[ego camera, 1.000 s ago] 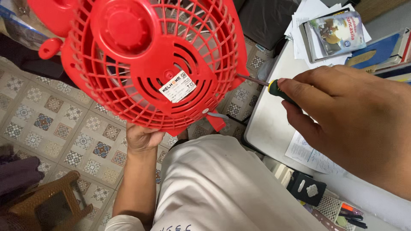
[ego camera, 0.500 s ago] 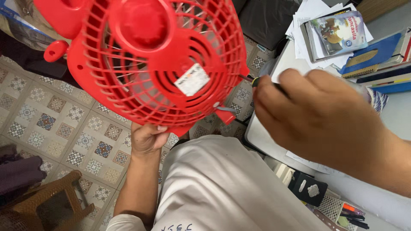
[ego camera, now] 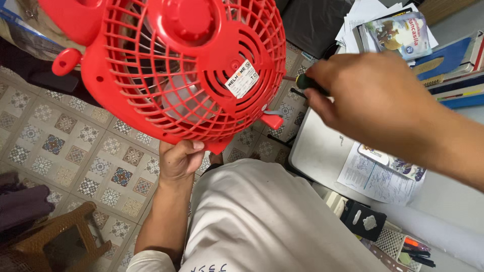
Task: The person holds a red portable electric fan and uses a screwdriver to remove screws from the rear casing. They rotate the fan to access different screws and place the removed screws on a nearby table.
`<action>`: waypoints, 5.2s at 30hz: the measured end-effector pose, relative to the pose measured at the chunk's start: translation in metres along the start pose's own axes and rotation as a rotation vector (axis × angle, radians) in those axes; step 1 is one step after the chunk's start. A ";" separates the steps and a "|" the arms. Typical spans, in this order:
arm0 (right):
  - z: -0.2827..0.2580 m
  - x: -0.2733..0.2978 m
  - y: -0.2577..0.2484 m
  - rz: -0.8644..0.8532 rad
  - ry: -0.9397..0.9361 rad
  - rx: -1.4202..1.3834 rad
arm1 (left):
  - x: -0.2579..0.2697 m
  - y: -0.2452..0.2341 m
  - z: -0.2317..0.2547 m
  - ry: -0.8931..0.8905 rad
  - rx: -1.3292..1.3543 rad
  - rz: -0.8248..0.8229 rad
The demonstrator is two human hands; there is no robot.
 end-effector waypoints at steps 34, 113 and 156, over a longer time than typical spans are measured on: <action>0.016 -0.022 0.031 -0.173 0.145 -0.047 | -0.012 -0.007 0.000 0.036 -0.100 0.093; 0.172 0.499 0.459 0.294 1.439 -0.436 | -0.039 -0.010 -0.135 -0.364 -0.188 0.234; 0.167 0.515 0.488 0.038 1.494 -0.479 | -0.025 -0.039 -0.150 -0.415 -0.193 0.288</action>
Point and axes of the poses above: each hand's wrist, its own x-axis away from the middle knuckle, its own y-axis out of the palm, z = x × y, the point moved 10 cm from there along -x, towards the middle knuckle, and after that the axes turned 9 degrees about z, right-handed, at the moved point
